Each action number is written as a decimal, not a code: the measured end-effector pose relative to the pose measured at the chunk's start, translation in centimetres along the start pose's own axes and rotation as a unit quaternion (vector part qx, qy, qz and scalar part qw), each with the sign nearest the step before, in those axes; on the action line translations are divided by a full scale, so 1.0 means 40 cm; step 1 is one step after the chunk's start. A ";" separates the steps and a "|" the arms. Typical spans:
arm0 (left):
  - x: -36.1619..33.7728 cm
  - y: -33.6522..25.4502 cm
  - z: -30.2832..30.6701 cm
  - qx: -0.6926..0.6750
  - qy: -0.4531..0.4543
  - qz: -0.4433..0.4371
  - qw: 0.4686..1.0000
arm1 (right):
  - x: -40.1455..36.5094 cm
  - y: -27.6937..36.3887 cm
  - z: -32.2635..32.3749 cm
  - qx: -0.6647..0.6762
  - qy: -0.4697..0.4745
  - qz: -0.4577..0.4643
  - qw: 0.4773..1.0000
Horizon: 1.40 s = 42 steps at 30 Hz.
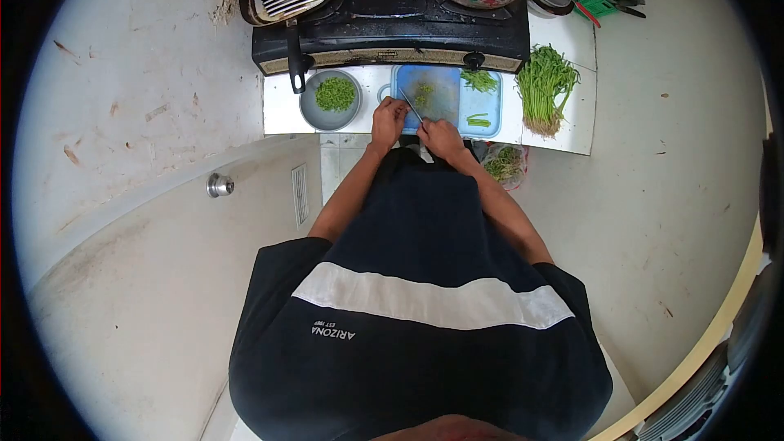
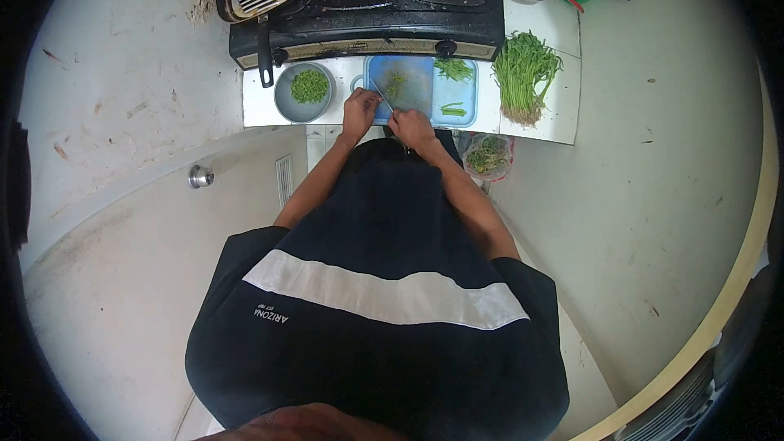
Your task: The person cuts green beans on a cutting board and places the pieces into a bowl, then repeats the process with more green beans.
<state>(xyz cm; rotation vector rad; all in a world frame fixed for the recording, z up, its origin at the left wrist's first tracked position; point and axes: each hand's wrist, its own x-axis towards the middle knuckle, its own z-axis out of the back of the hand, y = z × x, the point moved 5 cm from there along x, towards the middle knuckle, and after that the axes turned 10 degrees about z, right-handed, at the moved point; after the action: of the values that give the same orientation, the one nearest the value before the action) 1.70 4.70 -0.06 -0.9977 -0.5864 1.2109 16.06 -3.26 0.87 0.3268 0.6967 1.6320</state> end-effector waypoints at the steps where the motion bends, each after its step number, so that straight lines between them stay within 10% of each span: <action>1: 0.001 0.000 -0.001 0.010 0.003 0.002 1.000 | 0.002 0.000 -0.002 -0.004 -0.005 -0.004 1.000; 42: -0.001 -0.005 0.008 0.006 0.009 0.019 1.000 | -0.006 -0.021 -0.021 -0.013 -0.026 0.009 1.000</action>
<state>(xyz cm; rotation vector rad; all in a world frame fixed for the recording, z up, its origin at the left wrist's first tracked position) 1.52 4.76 0.30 -1.0124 -0.5468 1.2367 16.28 -3.68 -0.24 0.3570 0.6336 1.6432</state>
